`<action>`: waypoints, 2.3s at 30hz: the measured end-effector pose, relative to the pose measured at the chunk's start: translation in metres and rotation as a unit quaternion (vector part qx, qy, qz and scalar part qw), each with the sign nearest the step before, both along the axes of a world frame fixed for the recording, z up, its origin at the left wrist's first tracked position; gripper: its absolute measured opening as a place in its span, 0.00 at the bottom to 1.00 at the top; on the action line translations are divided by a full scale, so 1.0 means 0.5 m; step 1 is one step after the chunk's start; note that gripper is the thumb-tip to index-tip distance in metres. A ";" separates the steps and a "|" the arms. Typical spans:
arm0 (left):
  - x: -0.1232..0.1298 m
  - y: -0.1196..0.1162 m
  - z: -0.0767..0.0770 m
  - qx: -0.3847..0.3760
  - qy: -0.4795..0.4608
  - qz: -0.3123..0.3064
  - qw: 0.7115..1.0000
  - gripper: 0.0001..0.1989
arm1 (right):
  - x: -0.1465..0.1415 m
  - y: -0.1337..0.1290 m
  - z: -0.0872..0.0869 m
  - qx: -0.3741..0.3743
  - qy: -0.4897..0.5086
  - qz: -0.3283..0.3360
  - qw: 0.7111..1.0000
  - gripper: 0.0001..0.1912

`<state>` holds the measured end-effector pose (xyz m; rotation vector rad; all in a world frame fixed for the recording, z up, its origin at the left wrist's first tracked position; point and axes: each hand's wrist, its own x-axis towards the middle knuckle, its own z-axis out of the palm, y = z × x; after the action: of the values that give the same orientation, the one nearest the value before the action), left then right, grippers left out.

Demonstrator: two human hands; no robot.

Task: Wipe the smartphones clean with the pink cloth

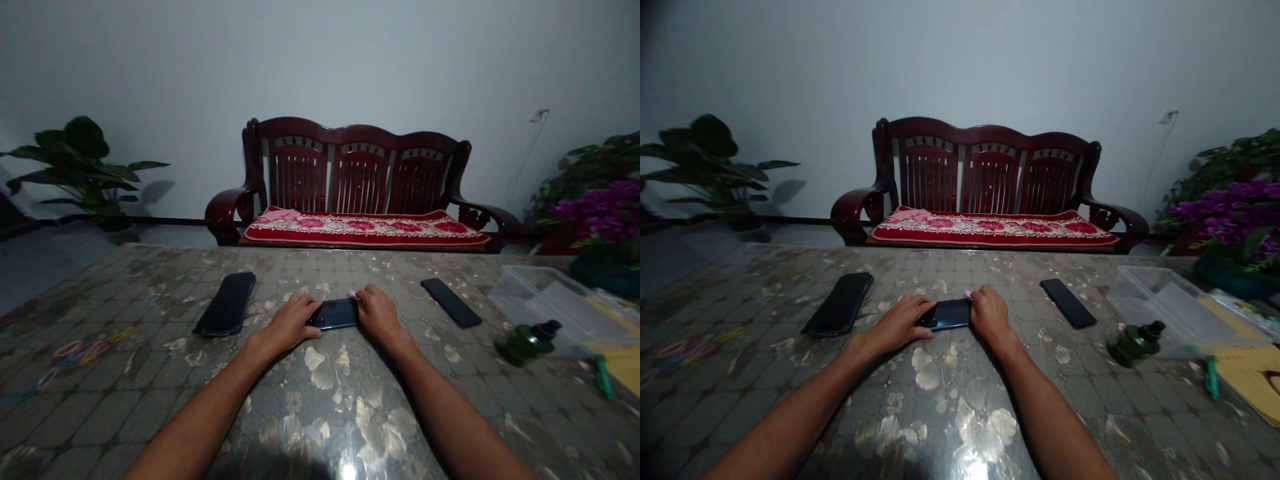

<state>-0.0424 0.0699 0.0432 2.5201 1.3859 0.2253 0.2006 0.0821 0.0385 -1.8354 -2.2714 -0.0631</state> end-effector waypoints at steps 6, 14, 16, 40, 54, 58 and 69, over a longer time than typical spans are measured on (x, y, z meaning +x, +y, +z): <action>0.003 -0.005 0.008 -0.002 0.002 0.002 1.000 0.30 | -0.030 -0.018 0.001 0.012 0.014 0.085 0.996 0.14; 0.002 -0.004 0.004 0.000 0.001 0.004 1.000 0.30 | -0.032 -0.015 0.001 0.008 0.007 0.083 0.996 0.13; 0.002 -0.003 0.005 0.000 0.005 0.003 1.000 0.30 | -0.014 -0.005 0.001 0.006 -0.001 0.036 0.999 0.13; 0.034 -0.029 0.022 0.052 0.113 -0.007 0.992 0.21 | 0.015 -0.002 0.055 -0.133 0.008 -0.089 0.987 0.15; 0.040 -0.028 0.018 0.066 0.112 -0.029 0.991 0.17 | 0.037 0.010 0.046 -0.123 0.055 -0.096 0.986 0.22; 0.063 -0.049 0.015 0.062 0.107 0.005 0.992 0.28 | 0.034 0.009 0.044 -0.114 0.038 -0.095 0.988 0.22; 0.089 -0.063 0.002 0.075 0.161 -0.011 0.984 0.23 | 0.024 0.000 0.042 -0.097 0.032 -0.081 0.991 0.17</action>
<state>0.0021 0.0382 0.0441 2.7925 1.5029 -0.0925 0.2124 0.0820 0.0597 -2.0837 -2.1480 0.1937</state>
